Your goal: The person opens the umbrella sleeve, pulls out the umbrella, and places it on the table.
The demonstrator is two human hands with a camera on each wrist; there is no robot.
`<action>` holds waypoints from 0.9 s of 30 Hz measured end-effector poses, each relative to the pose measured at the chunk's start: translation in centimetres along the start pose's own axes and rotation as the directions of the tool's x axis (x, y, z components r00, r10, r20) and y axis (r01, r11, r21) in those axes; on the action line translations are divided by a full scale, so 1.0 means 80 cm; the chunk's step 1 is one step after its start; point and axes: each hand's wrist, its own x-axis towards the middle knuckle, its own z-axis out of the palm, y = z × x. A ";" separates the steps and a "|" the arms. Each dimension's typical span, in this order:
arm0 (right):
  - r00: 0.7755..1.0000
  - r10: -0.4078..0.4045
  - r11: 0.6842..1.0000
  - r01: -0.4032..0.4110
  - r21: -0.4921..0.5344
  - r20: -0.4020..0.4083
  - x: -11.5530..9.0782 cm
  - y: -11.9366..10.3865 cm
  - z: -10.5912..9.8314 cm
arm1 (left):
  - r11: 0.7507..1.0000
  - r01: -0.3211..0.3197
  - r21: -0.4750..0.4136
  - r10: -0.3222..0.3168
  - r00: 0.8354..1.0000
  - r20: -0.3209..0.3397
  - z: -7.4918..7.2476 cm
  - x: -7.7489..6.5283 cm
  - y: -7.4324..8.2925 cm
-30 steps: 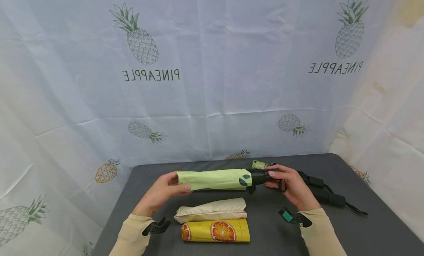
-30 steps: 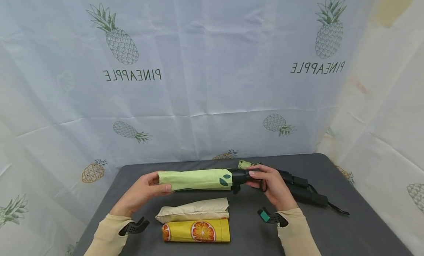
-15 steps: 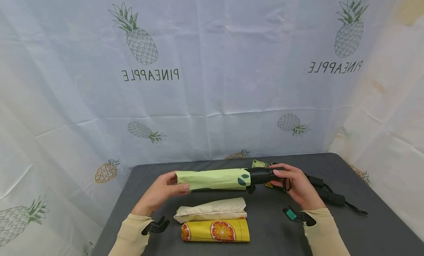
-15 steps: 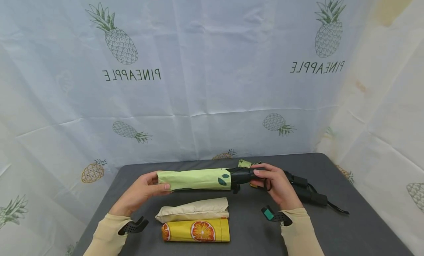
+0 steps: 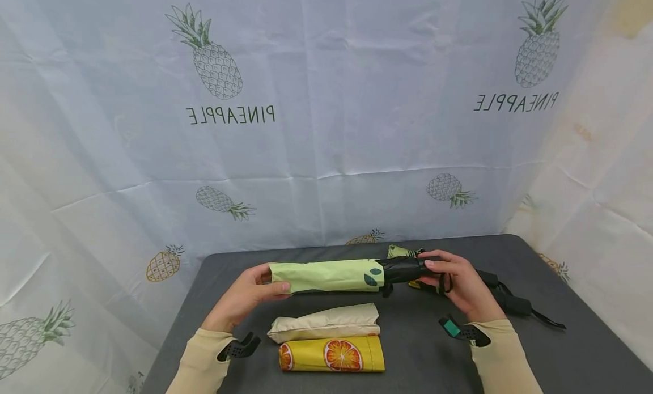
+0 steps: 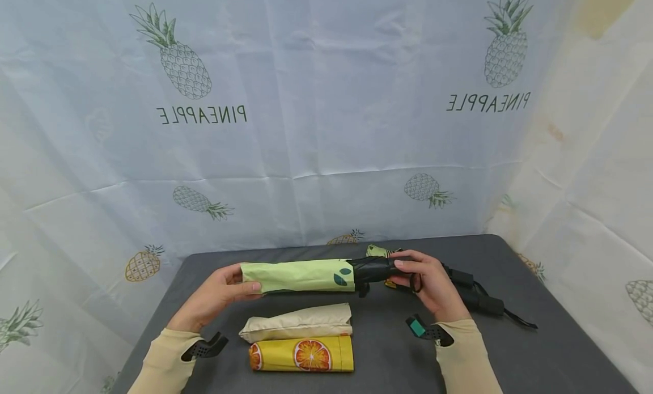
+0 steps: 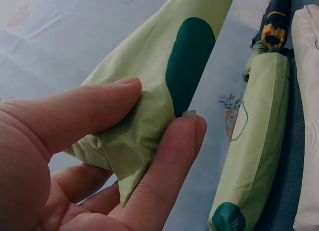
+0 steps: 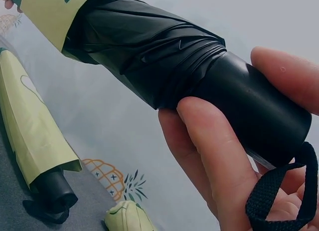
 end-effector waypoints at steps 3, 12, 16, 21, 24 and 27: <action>1.000 -0.002 1.000 0.002 -0.006 -0.007 0.000 0.000 -0.002 | 1.000 -0.003 0.001 0.003 1.000 0.000 0.000 0.001 0.000; 1.000 0.004 1.000 -0.004 -0.004 -0.005 -0.001 0.001 -0.005 | 1.000 -0.022 0.016 0.022 1.000 0.008 -0.001 -0.001 -0.002; 1.000 0.001 1.000 -0.001 0.002 0.000 -0.001 0.002 -0.009 | 0.999 -0.025 0.022 0.025 1.000 0.009 -0.001 -0.002 -0.002; 1.000 -0.011 1.000 0.011 0.006 0.001 -0.001 0.002 -0.015 | 1.000 -0.009 0.017 0.009 1.000 0.000 -0.002 -0.003 -0.001; 1.000 -0.013 1.000 0.013 0.014 -0.005 -0.002 0.001 -0.018 | 1.000 -0.013 0.014 0.012 1.000 0.004 -0.003 -0.002 -0.002; 1.000 -0.012 1.000 0.012 0.026 -0.005 -0.003 0.000 -0.020 | 1.000 -0.016 0.011 0.016 1.000 0.005 -0.003 -0.001 -0.002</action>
